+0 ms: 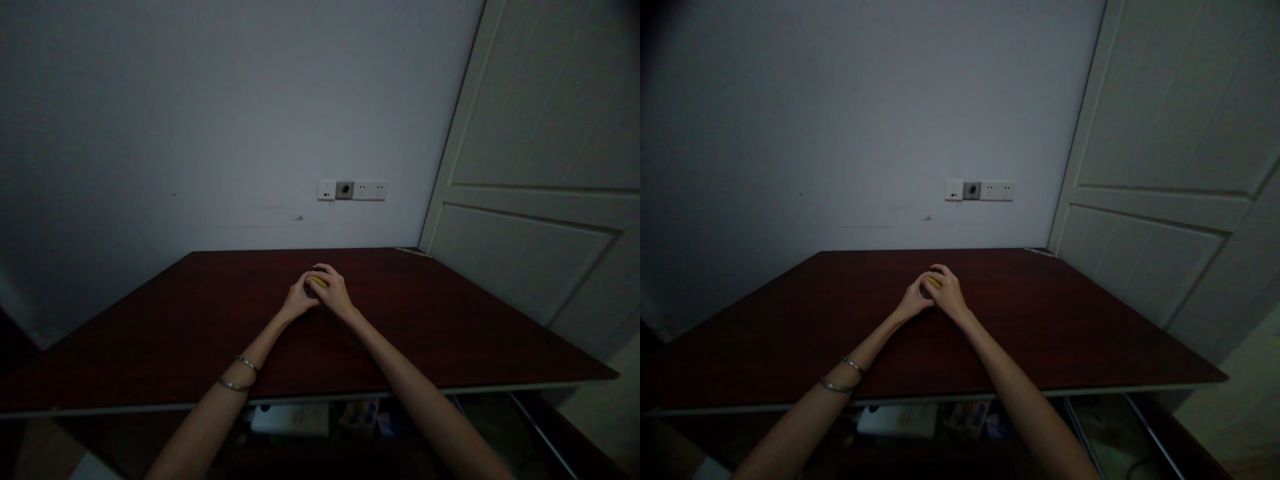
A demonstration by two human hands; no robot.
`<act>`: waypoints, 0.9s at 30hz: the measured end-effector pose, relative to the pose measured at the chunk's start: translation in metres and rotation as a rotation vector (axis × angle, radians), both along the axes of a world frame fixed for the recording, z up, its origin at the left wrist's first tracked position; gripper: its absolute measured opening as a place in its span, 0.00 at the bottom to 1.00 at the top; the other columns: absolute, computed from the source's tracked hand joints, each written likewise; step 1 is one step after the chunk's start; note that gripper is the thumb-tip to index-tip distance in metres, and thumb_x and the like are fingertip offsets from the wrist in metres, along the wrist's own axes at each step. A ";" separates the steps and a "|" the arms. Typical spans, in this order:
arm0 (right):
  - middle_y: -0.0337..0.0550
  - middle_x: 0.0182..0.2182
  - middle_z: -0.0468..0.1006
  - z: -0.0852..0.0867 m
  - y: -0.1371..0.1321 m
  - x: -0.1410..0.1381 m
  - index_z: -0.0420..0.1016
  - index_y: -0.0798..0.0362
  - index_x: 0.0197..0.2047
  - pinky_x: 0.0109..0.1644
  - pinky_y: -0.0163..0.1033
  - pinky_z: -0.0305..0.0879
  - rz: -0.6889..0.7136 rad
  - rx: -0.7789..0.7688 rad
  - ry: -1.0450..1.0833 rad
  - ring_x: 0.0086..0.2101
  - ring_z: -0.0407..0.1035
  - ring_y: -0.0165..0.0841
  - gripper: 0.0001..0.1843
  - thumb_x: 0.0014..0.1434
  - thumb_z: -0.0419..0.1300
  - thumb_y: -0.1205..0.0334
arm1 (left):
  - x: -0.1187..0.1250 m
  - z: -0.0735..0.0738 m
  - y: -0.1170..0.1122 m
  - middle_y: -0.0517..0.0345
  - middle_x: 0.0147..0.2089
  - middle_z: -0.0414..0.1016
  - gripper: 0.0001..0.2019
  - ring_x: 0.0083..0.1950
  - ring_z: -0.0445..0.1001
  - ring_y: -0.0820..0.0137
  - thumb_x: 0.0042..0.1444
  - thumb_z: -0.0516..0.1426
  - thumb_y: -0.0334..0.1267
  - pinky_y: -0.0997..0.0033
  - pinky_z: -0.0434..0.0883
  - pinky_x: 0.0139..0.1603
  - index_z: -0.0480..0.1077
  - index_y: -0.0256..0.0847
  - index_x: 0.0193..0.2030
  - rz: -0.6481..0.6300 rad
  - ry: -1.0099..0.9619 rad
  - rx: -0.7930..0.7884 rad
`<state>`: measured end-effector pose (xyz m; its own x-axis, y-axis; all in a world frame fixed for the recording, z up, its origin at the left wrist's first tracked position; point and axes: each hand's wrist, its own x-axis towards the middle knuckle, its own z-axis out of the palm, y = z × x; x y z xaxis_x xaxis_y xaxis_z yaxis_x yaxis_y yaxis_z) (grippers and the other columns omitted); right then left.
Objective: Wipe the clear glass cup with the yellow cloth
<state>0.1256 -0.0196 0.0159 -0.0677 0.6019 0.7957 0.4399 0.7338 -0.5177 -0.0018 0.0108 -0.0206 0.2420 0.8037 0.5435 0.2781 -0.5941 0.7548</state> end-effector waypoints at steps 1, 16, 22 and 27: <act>0.46 0.43 0.72 0.003 0.002 0.000 0.77 0.51 0.37 0.48 0.38 0.62 -0.005 0.003 -0.019 0.42 0.67 0.33 0.11 0.52 0.56 0.59 | 0.000 0.001 -0.001 0.50 0.46 0.72 0.36 0.45 0.71 0.64 0.34 0.64 0.37 0.67 0.67 0.46 0.60 0.36 0.54 0.012 0.001 0.005; 0.44 0.39 0.75 0.011 0.020 0.011 0.77 0.51 0.33 0.47 0.37 0.62 0.118 -0.121 -0.005 0.41 0.68 0.33 0.11 0.49 0.58 0.57 | 0.003 0.006 -0.003 0.49 0.49 0.70 0.39 0.50 0.69 0.61 0.29 0.67 0.39 0.62 0.64 0.52 0.62 0.38 0.53 0.034 -0.063 -0.036; 0.45 0.32 0.78 0.002 0.034 0.015 0.77 0.55 0.31 0.42 0.39 0.65 0.088 -0.347 0.261 0.35 0.71 0.36 0.15 0.46 0.59 0.53 | 0.002 0.007 -0.007 0.49 0.49 0.69 0.40 0.50 0.68 0.63 0.31 0.67 0.41 0.63 0.64 0.53 0.59 0.37 0.55 -0.045 -0.022 0.004; 0.47 0.34 0.78 -0.009 0.036 0.021 0.77 0.56 0.33 0.43 0.41 0.65 0.189 -0.412 0.438 0.36 0.71 0.37 0.18 0.45 0.60 0.51 | 0.006 0.012 -0.011 0.49 0.48 0.70 0.37 0.49 0.69 0.64 0.30 0.67 0.41 0.63 0.64 0.52 0.62 0.35 0.51 -0.074 -0.065 -0.051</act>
